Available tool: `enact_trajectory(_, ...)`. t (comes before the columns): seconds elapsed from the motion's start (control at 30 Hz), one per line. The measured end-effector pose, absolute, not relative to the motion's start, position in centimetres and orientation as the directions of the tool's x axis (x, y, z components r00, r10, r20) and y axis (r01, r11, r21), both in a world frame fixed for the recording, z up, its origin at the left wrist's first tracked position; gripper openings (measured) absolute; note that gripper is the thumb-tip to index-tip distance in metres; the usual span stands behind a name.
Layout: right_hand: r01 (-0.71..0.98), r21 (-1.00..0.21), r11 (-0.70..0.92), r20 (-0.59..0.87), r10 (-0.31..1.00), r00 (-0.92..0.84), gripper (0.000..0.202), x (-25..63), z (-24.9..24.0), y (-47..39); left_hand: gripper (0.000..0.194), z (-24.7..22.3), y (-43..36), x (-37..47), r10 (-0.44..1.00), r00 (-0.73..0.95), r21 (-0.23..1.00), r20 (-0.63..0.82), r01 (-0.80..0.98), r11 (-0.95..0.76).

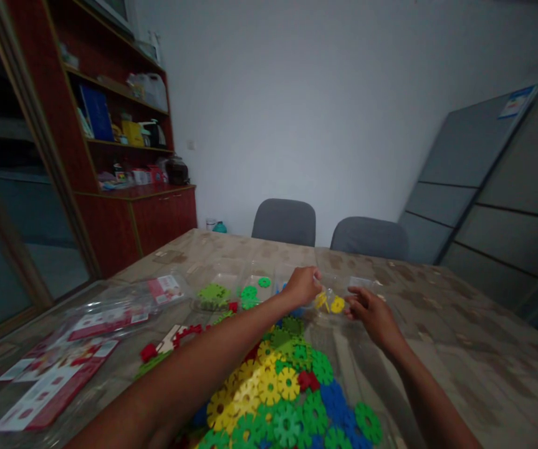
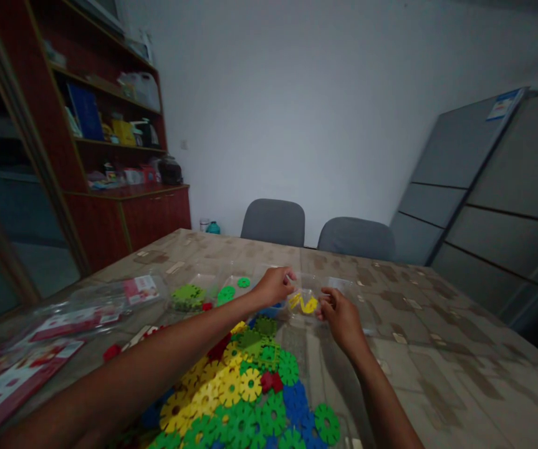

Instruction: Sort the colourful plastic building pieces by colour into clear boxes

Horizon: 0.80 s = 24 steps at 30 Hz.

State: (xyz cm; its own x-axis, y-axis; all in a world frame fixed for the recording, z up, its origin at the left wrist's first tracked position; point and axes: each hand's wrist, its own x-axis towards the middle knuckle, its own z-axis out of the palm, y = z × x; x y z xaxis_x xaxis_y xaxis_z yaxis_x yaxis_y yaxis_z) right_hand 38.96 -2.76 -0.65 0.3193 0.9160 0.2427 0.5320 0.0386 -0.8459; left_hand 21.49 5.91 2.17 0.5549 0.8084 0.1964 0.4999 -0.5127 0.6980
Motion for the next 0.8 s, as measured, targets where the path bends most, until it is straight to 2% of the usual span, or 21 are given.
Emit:
enact_trajectory(0.13, 0.569, -0.821, 0.045, 0.243, 0.930, 0.276, 0.028, 39.0, 0.0, -3.3, 0.019, 2.1, 5.3, 19.4, 0.783, 0.588, 0.672, 0.204, 0.497, -0.549)
enact_trajectory(0.23, 0.580, -0.810, 0.083, 0.210, 0.965, 0.156, 0.028, 37.7, 1.1, -4.2, 0.018, 2.9, 3.7, 15.7, 0.736, 0.647, 0.667, 0.201, 0.460, -0.586)
enact_trajectory(0.3, 0.585, -0.801, 0.132, 0.173, 0.985, 0.014, 0.028, 36.1, 1.8, -5.2, 0.016, 3.5, 2.3, 12.4, 0.690, 0.702, 0.666, 0.176, 0.431, -0.609)
enact_trajectory(0.4, 0.637, -0.730, 0.249, 0.070, 0.954, -0.293, 0.021, 33.3, 2.4, -6.9, 0.010, 3.7, -0.1, 7.1, 0.645, 0.752, 0.648, 0.134, 0.426, -0.631)
enact_trajectory(0.47, 0.707, -0.648, 0.284, -0.049, 0.911, -0.411, 0.015, 31.5, 2.2, -8.0, 0.006, 3.5, -1.8, 4.0, 0.652, 0.754, 0.571, 0.082, 0.501, -0.651)
enact_trajectory(0.57, 0.846, -0.470, 0.254, -0.184, 0.909, -0.375, 0.009, 29.2, 1.5, -9.2, 0.016, 3.2, -3.9, 1.1, 0.684, 0.727, 0.440, -0.059, 0.634, -0.636)
enact_trajectory(0.63, 0.901, -0.365, 0.237, -0.226, 0.916, -0.332, 0.018, 28.0, 0.8, -9.6, 0.025, 3.1, -5.0, 0.7, 0.675, 0.725, 0.414, -0.135, 0.660, -0.627)
enact_trajectory(0.73, 0.932, -0.301, 0.203, -0.257, 0.924, -0.285, 0.026, 27.0, -0.1, -9.5, 0.032, 3.0, -5.8, 1.2, 0.650, 0.742, 0.377, -0.163, 0.656, -0.654)
enact_trajectory(0.8, 0.928, -0.316, 0.196, -0.241, 0.930, -0.279, 0.024, 26.8, -0.6, -9.3, 0.033, 2.6, -5.9, 1.5, 0.644, 0.749, 0.340, -0.155, 0.652, -0.677)
